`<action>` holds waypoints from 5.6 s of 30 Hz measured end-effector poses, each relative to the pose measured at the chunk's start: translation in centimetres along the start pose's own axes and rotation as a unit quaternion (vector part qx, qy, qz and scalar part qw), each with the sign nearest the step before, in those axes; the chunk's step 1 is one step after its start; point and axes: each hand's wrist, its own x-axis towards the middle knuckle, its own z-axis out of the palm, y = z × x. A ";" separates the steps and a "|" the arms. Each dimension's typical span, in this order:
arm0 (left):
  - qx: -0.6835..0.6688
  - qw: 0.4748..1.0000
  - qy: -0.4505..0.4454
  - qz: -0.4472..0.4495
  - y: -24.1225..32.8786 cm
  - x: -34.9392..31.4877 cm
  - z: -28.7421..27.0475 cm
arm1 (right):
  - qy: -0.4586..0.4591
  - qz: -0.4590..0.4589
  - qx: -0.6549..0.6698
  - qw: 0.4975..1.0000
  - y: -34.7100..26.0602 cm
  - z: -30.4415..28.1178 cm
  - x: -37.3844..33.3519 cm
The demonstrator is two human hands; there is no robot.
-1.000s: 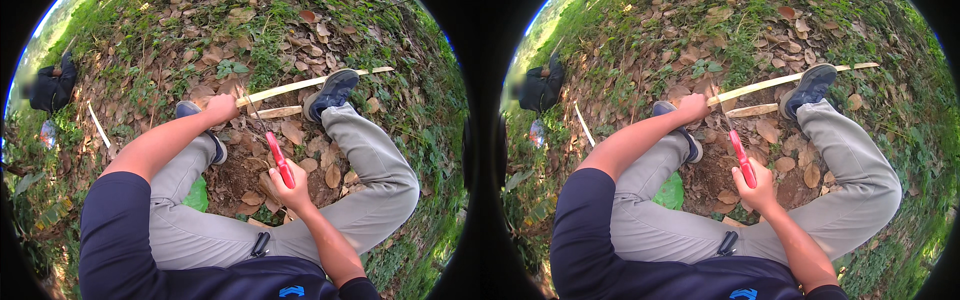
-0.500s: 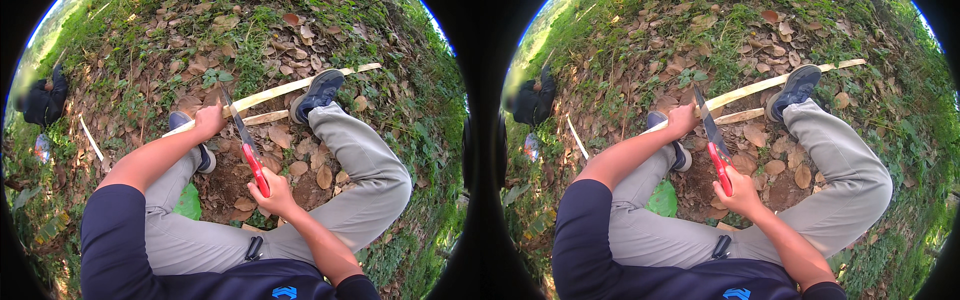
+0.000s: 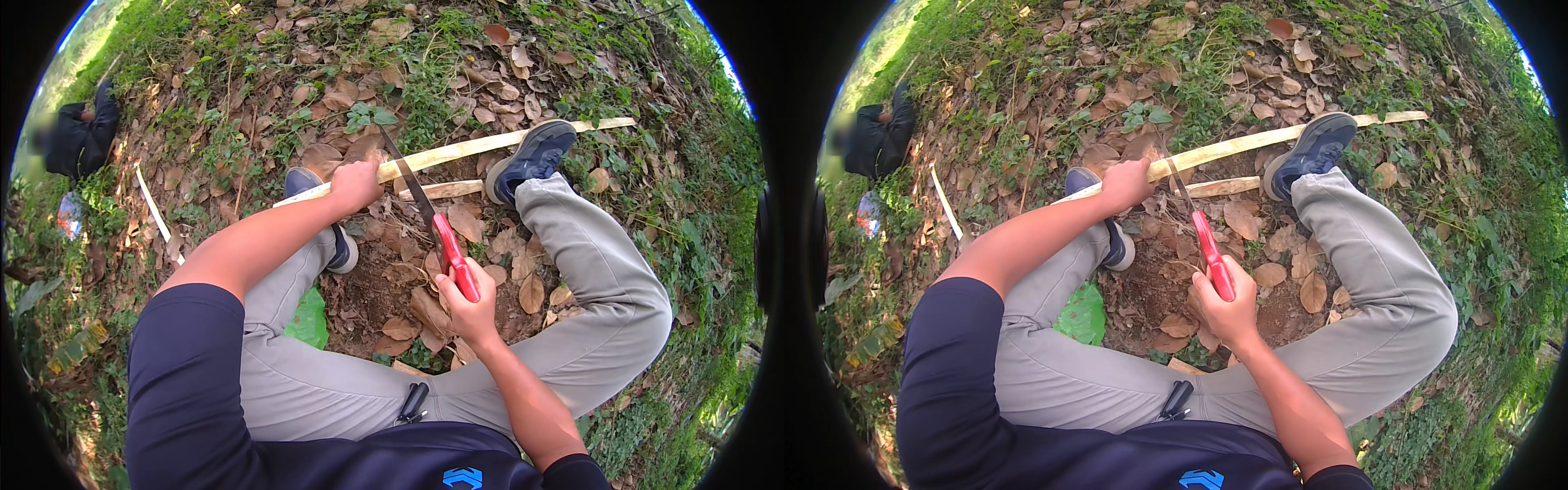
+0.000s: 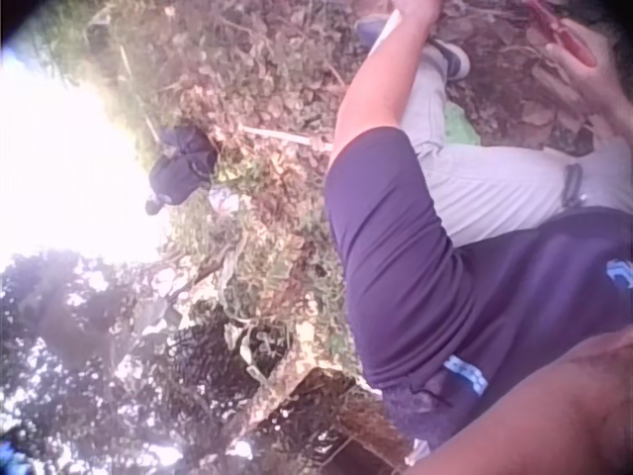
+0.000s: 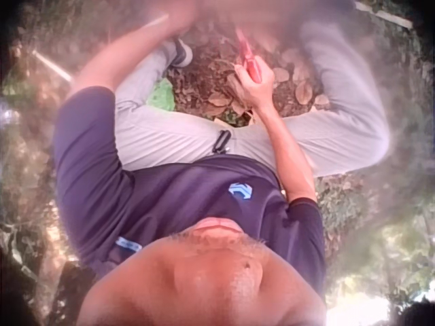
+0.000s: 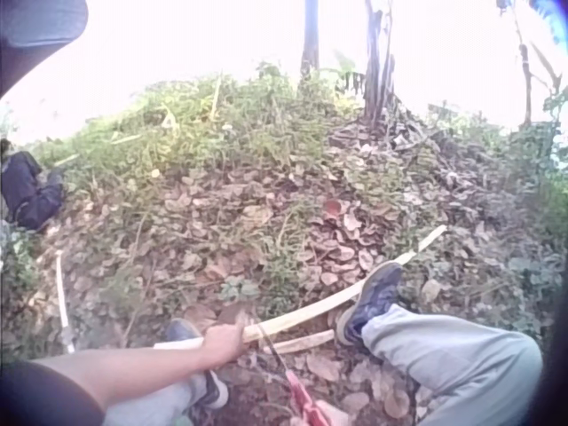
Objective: The person sits on the ground in a wooded area and uses a red hand saw to cut a long, thin piece of wood. They hold the wood steady with their left hand and saw back and forth with their right hand, eventually cutting through the material.
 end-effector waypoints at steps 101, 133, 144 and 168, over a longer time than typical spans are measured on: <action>-0.013 0.989 -0.147 0.028 -1.1 2.4 -1.7 | 0.041 0.022 0.141 0.989 0.4 0.9 5.3; -0.025 0.986 -0.163 0.036 -1.6 1.7 -2.3 | 0.010 -0.066 -0.046 0.997 -0.9 0.1 -3.6; -0.009 0.995 -0.085 0.049 -3.0 2.3 -0.1 | 0.063 -0.068 -0.031 0.995 -2.3 1.1 -4.2; -0.022 0.988 -0.138 0.066 -4.3 4.5 0.4 | 0.062 0.086 0.154 0.982 -4.8 -2.8 -0.7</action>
